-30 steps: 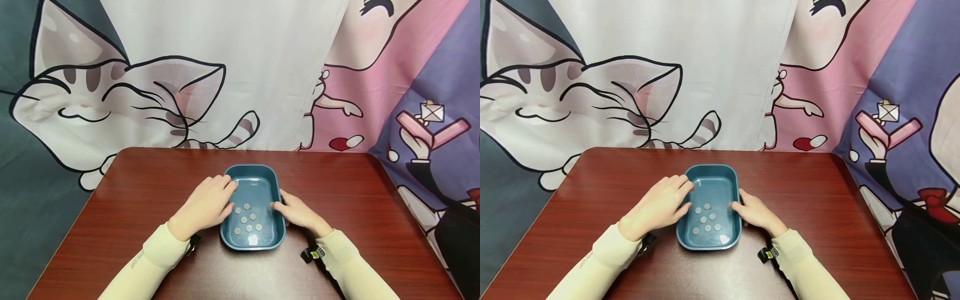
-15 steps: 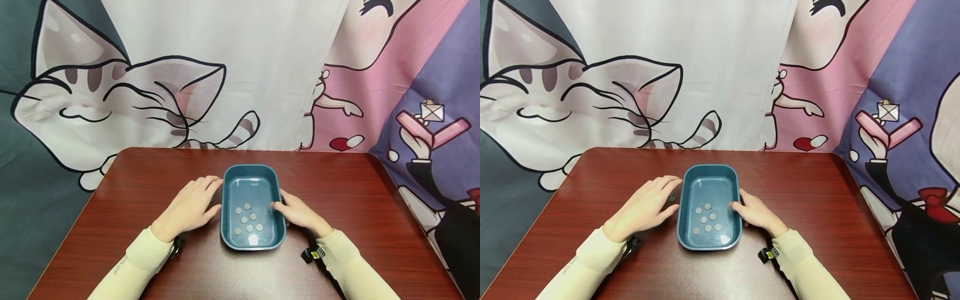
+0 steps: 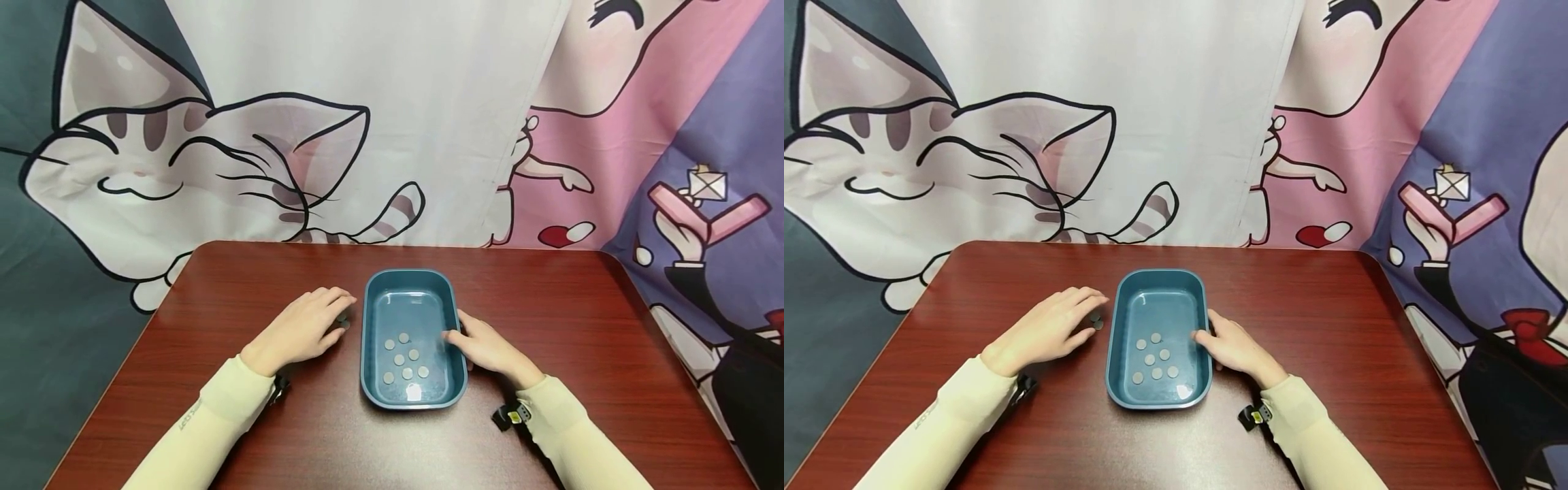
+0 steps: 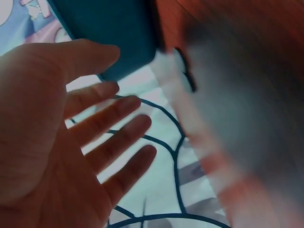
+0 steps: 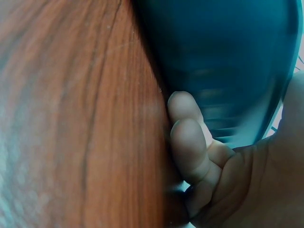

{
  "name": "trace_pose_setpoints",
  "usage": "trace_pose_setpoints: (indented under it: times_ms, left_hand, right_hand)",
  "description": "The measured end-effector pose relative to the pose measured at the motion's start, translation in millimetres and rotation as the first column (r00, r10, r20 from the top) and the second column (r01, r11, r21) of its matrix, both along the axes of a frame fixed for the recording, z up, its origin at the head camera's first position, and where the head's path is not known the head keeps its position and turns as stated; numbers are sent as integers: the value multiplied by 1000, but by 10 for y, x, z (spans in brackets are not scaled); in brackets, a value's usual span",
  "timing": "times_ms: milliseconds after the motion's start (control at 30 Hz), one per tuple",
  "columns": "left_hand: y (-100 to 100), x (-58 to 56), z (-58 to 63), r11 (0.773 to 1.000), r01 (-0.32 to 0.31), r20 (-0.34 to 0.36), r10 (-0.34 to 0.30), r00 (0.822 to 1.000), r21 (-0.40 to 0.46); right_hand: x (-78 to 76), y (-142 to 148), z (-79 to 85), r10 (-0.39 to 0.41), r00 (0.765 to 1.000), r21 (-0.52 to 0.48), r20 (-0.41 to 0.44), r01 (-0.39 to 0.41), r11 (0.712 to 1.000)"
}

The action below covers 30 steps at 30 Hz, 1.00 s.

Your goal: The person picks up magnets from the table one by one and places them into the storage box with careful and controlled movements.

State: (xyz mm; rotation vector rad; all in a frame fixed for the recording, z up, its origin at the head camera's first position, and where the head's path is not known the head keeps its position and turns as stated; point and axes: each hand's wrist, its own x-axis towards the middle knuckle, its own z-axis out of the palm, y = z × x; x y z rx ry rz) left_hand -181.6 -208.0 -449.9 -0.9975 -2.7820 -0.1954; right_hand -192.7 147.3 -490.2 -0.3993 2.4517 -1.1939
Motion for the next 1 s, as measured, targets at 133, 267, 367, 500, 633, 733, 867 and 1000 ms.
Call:
trace_pose_setpoints:
  times_ms: [133,267,367,500,633,733,867,1000]
  left_hand:
    - [-68,-95,-71,999,51,46,-51,998,-10]
    - [-116,-181,-149,995,93,67,-91,994,-20]
    - [-136,-230,-189,992,122,68,-121,990,-20]
    - [-143,-281,-216,991,131,56,-130,990,-18]
    - [-144,-304,-228,994,106,48,-105,993,-29]
    - [-149,-306,-227,996,90,63,-89,994,-26]
    - [-167,-305,-230,996,80,83,-78,994,-27]
    - [-203,-296,-235,998,64,92,-61,994,-30]
  right_hand:
    - [-2,2,-5,2,1000,8,-3,-2,1000]
    - [-3,4,-11,11,1000,2,-7,-11,1000]
    - [-2,5,-9,16,1000,-2,-8,-16,1000]
    - [-1,5,-4,14,1000,4,-11,-14,1000]
    - [-2,-1,2,12,1000,6,-18,-12,1000]
    - [0,-9,4,15,1000,8,-24,-15,1000]
    - [2,-11,0,15,999,10,-29,-15,1000]
    - [3,-8,1,13,999,6,-34,-13,1000]
